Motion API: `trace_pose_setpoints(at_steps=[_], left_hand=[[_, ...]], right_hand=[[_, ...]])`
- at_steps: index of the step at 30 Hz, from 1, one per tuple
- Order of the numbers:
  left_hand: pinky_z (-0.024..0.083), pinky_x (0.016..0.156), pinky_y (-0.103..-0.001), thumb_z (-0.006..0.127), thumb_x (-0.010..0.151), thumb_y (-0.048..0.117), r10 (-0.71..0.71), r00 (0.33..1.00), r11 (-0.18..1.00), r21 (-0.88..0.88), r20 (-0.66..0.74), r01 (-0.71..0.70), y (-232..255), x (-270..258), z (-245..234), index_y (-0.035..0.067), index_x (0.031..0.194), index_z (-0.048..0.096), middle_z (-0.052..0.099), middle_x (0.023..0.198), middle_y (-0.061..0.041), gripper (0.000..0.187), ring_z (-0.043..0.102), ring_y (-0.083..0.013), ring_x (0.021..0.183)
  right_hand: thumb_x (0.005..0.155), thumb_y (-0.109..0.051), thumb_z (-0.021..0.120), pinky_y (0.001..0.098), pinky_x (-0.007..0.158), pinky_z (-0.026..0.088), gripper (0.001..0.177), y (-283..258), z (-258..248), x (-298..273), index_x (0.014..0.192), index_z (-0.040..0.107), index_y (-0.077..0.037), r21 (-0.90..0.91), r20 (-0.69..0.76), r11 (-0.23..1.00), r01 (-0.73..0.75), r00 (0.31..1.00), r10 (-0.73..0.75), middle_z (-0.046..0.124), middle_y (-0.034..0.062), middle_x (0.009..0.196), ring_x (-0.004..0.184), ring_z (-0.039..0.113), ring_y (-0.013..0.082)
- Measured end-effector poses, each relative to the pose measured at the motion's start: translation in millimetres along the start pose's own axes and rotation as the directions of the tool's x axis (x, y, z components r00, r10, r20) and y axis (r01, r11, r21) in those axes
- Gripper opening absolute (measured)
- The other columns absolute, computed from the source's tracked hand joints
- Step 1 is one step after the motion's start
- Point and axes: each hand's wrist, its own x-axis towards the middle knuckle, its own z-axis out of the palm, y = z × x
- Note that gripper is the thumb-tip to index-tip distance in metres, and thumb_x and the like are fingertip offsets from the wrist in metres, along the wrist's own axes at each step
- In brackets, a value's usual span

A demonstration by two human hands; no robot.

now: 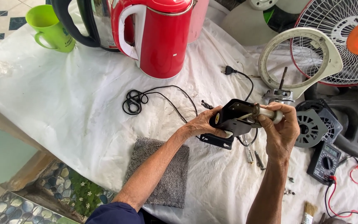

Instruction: The person assembles a small electric motor onto a black metal bracket. They insert the motor, align it, and then use a screwdriver to tighten screws, securing the motor in place. The person also handles a white plastic component and various small screws during the process.

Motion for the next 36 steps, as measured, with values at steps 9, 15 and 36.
trace_pose_setpoints(at_steps=[9, 15, 36], left_hand=[[0.046, 0.087, -0.021, 0.100, 0.066, 0.023, 0.006, 1.000, 0.999, 0.031, 0.008, -0.006, 3.3, 0.6, 0.8, 0.023, 0.113, 0.065, 0.062, 0.092, 0.010, 0.059, 0.056, -0.0035, 0.092], [0.046, 0.088, -0.023, 0.100, 0.067, 0.025, -0.001, 1.000, 0.997, 0.071, -0.002, 0.001, 3.7, -0.9, 0.7, 0.024, 0.116, 0.066, 0.063, 0.093, 0.008, 0.060, 0.056, -0.0051, 0.092], [0.055, 0.087, -0.061, 0.073, 0.091, 0.053, 0.311, 0.932, 0.773, 0.619, -0.185, -0.136, -11.4, -10.3, 25.6, 0.022, 0.150, 0.038, 0.065, 0.104, -0.018, 0.075, 0.070, -0.0440, 0.095]], right_hand=[[0.095, 0.007, 0.072, 0.0457, 0.104, 0.055, 0.028, -12.3, 14.0, 0.6, 0.115, 0.052, 0.009, 0.031, 0.001, 1.000, -0.001, 1.000, 0.001, 0.054, 0.0180, 0.109, 0.115, 0.069, 0.0395], [0.096, 0.008, 0.072, 0.0432, 0.105, 0.054, 0.027, -10.8, 11.9, 0.4, 0.115, 0.052, 0.008, 0.008, 0.001, 1.000, 0.005, 1.000, -0.005, 0.052, 0.0175, 0.111, 0.115, 0.069, 0.0369], [0.093, -0.006, 0.077, 0.0317, 0.097, 0.054, 0.042, -19.4, 9.3, 0.9, 0.128, 0.056, 0.006, -0.015, 0.031, 0.994, -0.106, 0.994, 0.107, 0.063, 0.0182, 0.110, 0.105, 0.065, 0.0192]])
